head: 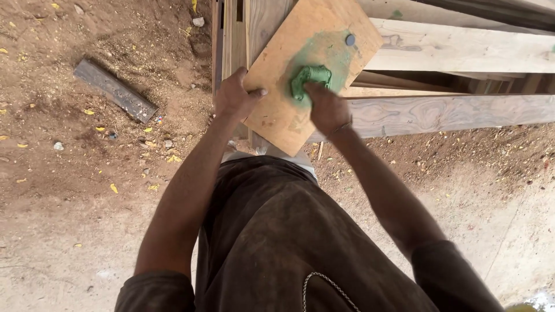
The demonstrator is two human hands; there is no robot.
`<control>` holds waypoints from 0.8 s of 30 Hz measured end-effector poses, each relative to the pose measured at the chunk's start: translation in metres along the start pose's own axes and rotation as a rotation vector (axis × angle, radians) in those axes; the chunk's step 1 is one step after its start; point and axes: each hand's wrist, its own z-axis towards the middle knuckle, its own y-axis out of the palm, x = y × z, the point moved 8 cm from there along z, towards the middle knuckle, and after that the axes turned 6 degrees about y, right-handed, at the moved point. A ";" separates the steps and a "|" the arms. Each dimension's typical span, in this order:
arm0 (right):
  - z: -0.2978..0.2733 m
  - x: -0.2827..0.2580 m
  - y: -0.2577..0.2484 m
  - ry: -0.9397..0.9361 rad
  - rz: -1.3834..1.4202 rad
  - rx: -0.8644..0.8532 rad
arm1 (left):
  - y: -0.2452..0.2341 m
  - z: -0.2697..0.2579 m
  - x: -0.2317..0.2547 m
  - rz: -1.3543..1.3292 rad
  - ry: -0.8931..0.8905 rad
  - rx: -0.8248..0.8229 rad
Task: Applying green wood filler to the joints of a wooden frame.
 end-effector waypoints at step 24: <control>0.024 0.043 -0.024 0.008 -0.071 -0.333 | -0.001 0.007 0.006 0.157 0.148 0.102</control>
